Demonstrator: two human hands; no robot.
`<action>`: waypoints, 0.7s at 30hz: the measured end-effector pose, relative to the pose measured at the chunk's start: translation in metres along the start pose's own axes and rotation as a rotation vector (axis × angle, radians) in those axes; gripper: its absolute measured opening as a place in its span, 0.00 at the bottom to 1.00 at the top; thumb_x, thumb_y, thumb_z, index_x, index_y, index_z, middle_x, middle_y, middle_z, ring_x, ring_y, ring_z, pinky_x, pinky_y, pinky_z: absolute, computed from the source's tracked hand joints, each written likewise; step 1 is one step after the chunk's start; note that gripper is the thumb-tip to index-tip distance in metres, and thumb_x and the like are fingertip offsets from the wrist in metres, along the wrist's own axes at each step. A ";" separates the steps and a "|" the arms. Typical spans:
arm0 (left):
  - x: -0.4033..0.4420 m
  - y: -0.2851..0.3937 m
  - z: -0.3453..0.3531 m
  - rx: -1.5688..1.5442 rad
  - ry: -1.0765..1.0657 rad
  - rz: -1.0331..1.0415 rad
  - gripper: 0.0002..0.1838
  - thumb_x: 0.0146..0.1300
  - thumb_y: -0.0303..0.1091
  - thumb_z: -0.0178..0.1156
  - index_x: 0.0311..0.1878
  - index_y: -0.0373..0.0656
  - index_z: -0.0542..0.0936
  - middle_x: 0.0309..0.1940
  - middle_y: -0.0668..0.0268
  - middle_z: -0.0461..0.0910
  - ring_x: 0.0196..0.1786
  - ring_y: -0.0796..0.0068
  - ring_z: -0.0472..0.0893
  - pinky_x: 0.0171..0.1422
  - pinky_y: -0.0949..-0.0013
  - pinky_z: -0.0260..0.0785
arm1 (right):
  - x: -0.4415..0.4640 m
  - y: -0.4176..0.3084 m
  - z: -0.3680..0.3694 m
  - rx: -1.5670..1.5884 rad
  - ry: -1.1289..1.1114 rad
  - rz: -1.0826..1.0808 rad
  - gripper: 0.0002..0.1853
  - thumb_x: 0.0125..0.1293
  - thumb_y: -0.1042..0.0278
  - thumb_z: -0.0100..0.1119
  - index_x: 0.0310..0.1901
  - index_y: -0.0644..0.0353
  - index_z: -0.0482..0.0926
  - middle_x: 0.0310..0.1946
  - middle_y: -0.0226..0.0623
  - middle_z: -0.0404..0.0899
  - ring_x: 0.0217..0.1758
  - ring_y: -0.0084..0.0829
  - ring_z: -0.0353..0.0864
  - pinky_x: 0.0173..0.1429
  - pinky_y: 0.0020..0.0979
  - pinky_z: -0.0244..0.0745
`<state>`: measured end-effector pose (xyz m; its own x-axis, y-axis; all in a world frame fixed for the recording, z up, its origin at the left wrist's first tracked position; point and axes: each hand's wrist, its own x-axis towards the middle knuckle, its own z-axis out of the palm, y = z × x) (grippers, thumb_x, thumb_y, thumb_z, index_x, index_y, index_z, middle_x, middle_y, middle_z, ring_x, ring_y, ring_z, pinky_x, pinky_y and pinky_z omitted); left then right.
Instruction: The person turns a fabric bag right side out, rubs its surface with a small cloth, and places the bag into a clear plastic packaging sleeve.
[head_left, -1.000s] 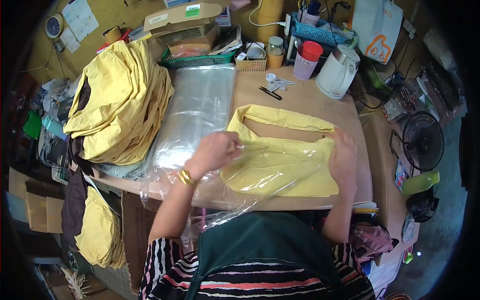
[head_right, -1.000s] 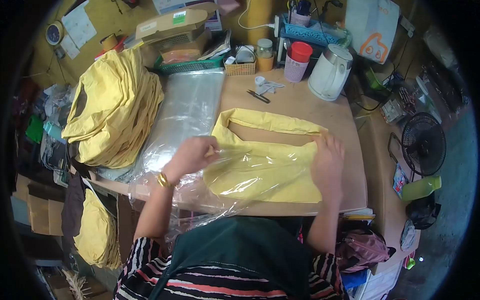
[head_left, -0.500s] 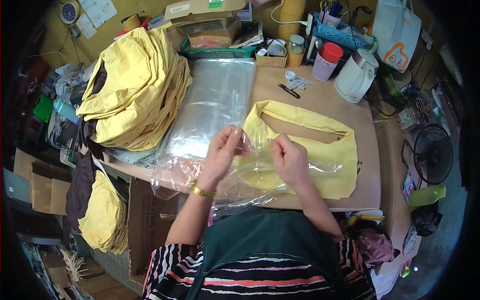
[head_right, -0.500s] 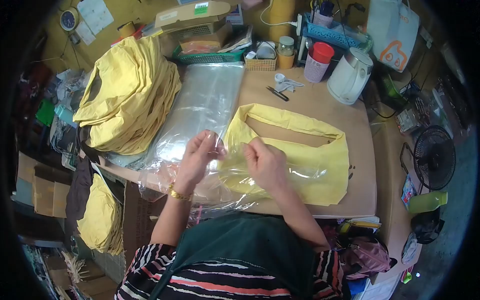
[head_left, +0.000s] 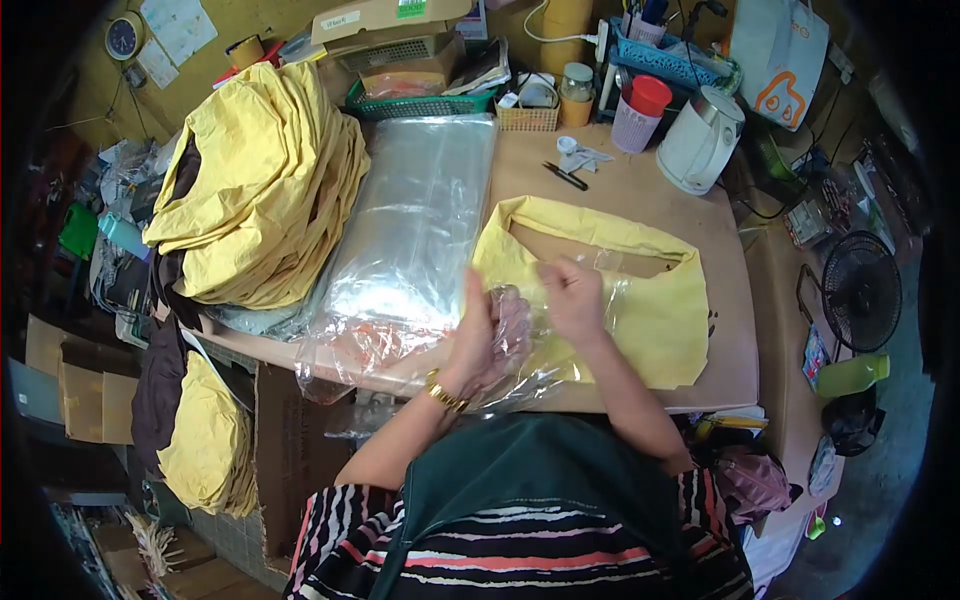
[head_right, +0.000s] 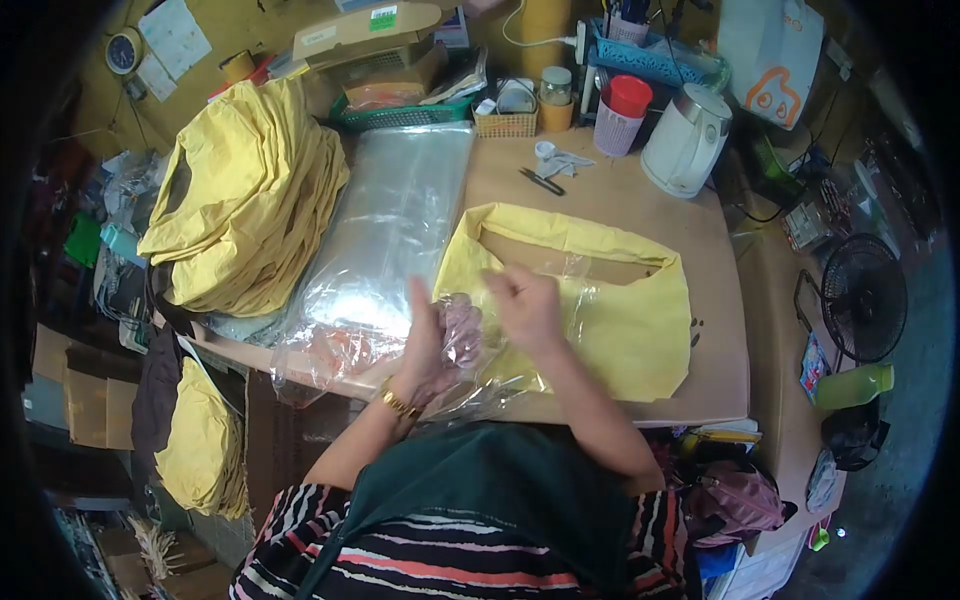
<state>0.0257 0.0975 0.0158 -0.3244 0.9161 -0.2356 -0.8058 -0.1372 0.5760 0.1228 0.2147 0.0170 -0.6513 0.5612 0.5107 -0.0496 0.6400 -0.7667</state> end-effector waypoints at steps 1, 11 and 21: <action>-0.009 0.013 0.013 0.011 0.063 -0.027 0.18 0.71 0.49 0.56 0.33 0.44 0.77 0.18 0.79 0.65 0.18 0.89 0.62 0.20 0.79 0.53 | 0.005 0.013 -0.010 0.340 -0.039 0.144 0.13 0.64 0.69 0.64 0.23 0.60 0.74 0.18 0.29 0.73 0.21 0.21 0.73 0.28 0.23 0.68; -0.003 0.021 -0.012 0.642 0.121 0.441 0.11 0.67 0.37 0.64 0.30 0.43 0.77 0.22 0.76 0.76 0.23 0.92 0.66 0.27 0.83 0.59 | -0.003 -0.022 -0.022 0.059 -0.196 0.307 0.08 0.70 0.70 0.56 0.34 0.65 0.78 0.23 0.28 0.77 0.24 0.16 0.71 0.29 0.23 0.67; -0.012 0.028 -0.003 0.768 -0.335 0.070 0.09 0.64 0.32 0.66 0.38 0.41 0.75 0.21 0.82 0.62 0.25 0.92 0.58 0.29 0.82 0.53 | -0.006 -0.005 -0.010 0.681 0.084 0.258 0.14 0.72 0.61 0.56 0.31 0.60 0.74 0.20 0.22 0.66 0.22 0.17 0.64 0.30 0.21 0.64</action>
<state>0.0056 0.0814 0.0325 -0.0992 0.9951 -0.0046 -0.1892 -0.0143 0.9818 0.1345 0.2134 0.0216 -0.6468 0.7060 0.2883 -0.3798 0.0296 -0.9246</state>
